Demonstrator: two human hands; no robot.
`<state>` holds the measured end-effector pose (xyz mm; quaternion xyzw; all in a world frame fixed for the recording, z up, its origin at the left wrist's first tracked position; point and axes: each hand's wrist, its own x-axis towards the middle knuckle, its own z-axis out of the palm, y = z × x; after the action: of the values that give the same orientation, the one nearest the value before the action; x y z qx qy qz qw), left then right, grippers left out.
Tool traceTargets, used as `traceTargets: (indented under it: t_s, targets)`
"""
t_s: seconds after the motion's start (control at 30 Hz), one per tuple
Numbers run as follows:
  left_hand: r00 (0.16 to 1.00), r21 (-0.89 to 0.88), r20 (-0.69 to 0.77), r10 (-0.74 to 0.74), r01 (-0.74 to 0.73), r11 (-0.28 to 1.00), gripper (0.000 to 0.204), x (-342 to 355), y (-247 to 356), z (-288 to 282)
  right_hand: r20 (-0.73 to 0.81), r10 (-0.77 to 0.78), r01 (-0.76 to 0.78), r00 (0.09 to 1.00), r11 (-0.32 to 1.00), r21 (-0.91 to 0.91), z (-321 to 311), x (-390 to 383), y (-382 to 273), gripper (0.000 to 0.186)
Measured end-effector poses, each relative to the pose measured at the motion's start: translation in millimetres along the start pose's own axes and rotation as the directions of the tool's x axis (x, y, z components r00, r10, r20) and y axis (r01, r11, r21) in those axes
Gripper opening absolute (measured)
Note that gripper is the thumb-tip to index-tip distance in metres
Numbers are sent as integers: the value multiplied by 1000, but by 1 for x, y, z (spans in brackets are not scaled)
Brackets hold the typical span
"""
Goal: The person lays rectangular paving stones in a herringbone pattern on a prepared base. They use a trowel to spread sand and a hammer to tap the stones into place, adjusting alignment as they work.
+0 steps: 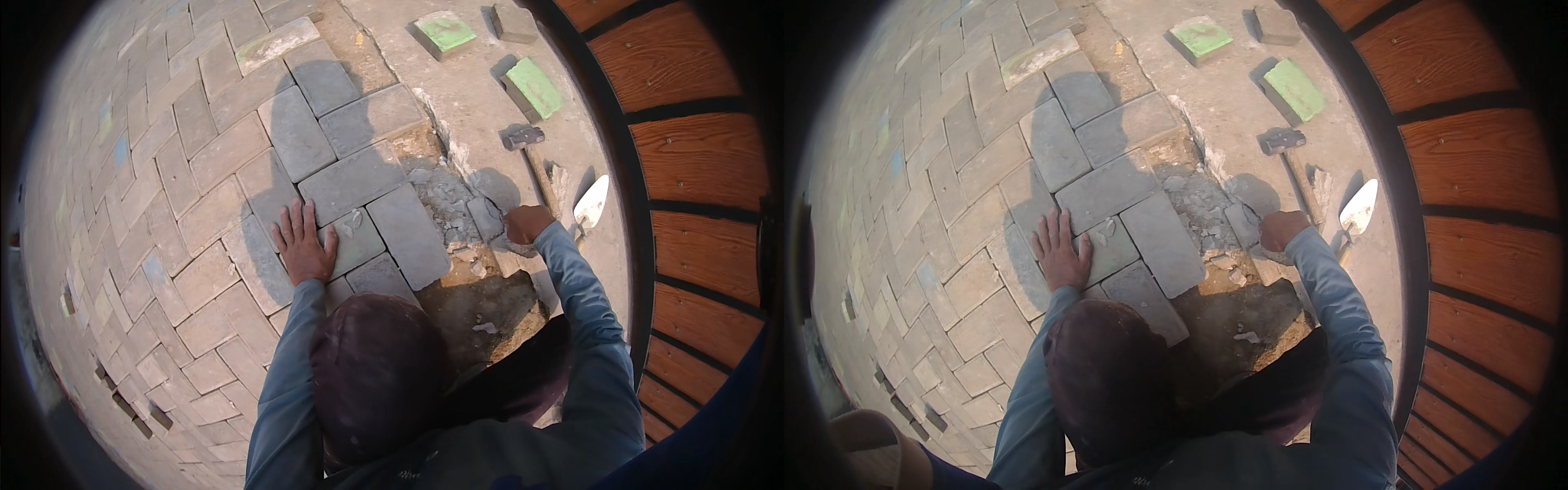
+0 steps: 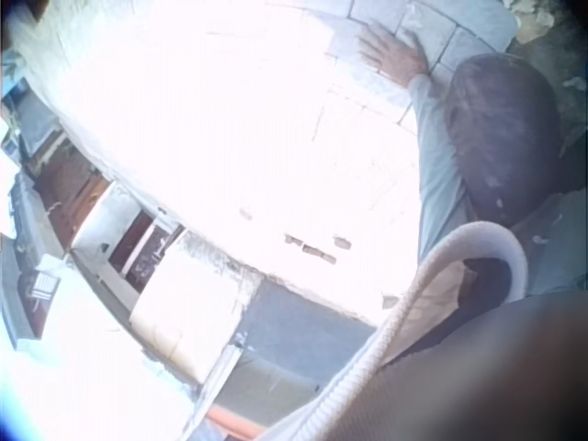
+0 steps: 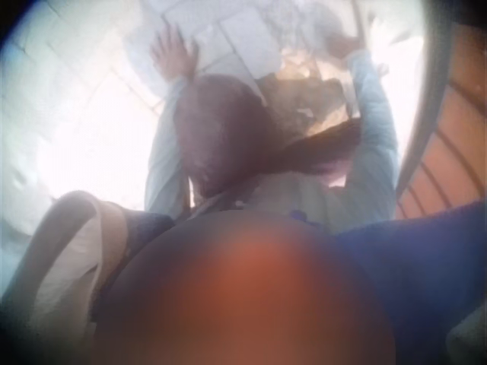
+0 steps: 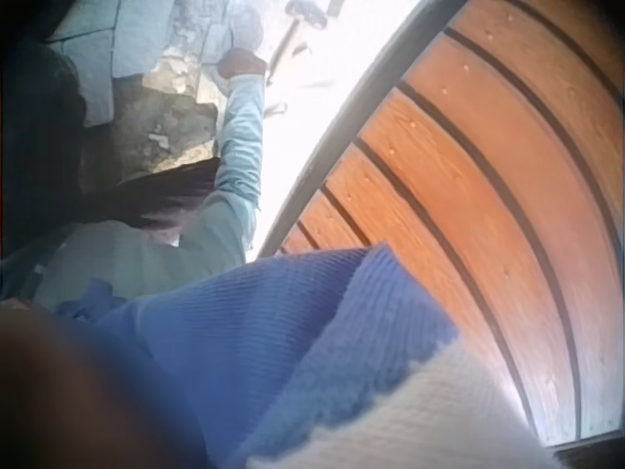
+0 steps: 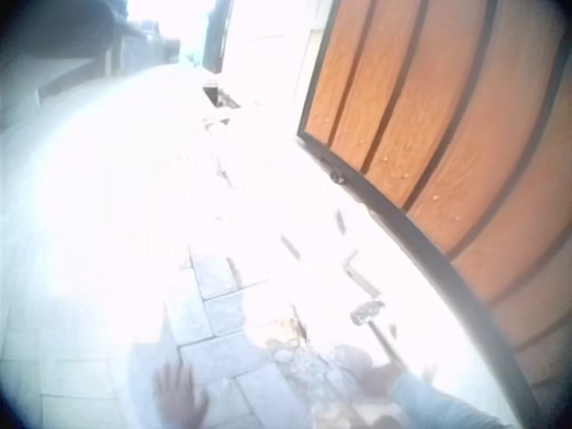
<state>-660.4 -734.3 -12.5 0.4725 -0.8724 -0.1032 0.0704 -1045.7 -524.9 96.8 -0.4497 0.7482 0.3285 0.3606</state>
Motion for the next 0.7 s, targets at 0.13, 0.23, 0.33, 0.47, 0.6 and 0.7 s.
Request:
traceTargets:
  t_s: [0.13, 0.23, 0.33, 0.47, 0.6, 0.7]
  targets:
    - [1000, 10, -15, -7, 7, 1000, 68, -3, -5, -1, -589, 18, -78, 808, 994, -78, 16, -19, -16, 33]
    - [1000, 6, -21, 16, -16, 1000, 68, -1, 1, 1, -750, -135, 321, 648, 941, 108, 10, 8, -60, 43]
    - [999, 7, -31, 31, -30, 1000, 68, 4, 1, 2, -738, -219, 426, 638, 899, 102, 29, 34, -97, 55]
    - [999, -2, -32, 12, -12, 1000, 67, -3, -3, 3, -661, -336, 411, 671, 910, -45, 84, 13, -93, 52]
    - [999, -5, -41, 4, -5, 1000, 66, -2, -3, 2, -435, -404, 360, 805, 915, -185, 123, -21, -78, 38]
    - [1000, -9, -20, 2, -2, 1000, 67, -4, -3, -1, -540, -276, 321, 795, 947, -12, 105, -10, -90, 34]
